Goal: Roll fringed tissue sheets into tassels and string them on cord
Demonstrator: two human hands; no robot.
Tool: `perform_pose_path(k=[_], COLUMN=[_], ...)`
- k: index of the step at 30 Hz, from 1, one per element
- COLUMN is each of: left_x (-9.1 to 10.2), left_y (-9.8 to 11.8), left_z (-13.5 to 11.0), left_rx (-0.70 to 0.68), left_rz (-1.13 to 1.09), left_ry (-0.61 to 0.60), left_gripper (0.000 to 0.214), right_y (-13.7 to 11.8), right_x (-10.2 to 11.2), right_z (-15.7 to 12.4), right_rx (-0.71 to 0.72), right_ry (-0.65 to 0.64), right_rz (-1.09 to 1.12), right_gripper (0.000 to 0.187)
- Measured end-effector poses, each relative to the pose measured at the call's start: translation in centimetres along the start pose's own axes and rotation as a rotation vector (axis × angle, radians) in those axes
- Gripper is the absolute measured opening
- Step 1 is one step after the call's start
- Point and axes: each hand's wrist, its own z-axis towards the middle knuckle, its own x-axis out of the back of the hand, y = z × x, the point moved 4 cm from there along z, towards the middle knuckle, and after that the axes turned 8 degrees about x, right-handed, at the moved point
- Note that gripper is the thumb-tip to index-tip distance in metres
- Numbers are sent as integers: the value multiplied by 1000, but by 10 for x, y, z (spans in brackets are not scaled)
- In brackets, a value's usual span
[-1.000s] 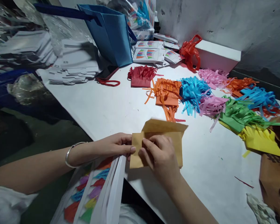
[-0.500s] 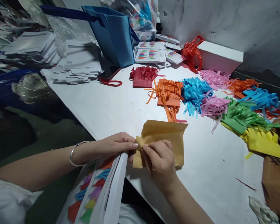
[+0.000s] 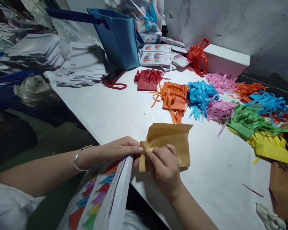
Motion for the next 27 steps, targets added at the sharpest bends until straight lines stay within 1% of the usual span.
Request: perform_pose_path(k=[3,8,10,12,15,18,20,22,23,24,25,27], left_x=[0,1,1,0,0,4,8,16,21,26,29,31], left_y=[-4,-6,-6,-7,-9,-15,-19,-20,-19,-18,-15,-7], left_z=[2,2,2,2,3,6,7,4,1,-3,-9,-25], left_rx=[5,24,29,29,19,53,68,57,47,33,14,-39], left_rz=[3,4,-3,-11,-4,-60,-106,-98,-76,-53,-33,-8], left_ry=[4,38,32,14,40,101,116,184,250,326,403,525], left_gripper=[51,51,52,53,53,51,50,45,44,48,54,59], right_y=[-3,-8,-8,-8,-8,-9,-7,-1,0,0,-2,-12], right_x=[-1,-4,-4,-5,-4,4,13,22,25,26,25,18], right_z=[-1,-7,-8,-8,-6,-4,-4,-7,-9,-11,-13,-13], right_rx=[37,166,179,158,92,9,-96,-266,-351,-418,-457,-460], right_ry=[-28,-117,-122,-110,-89,-50,-21,37,56,61,42,-55], right_rz=[-49,-161,-172,-171,-156,-25,139,279,332,377,414,471], right_gripper=[19,21,22,22,20,15,14,16,19,25,36,64])
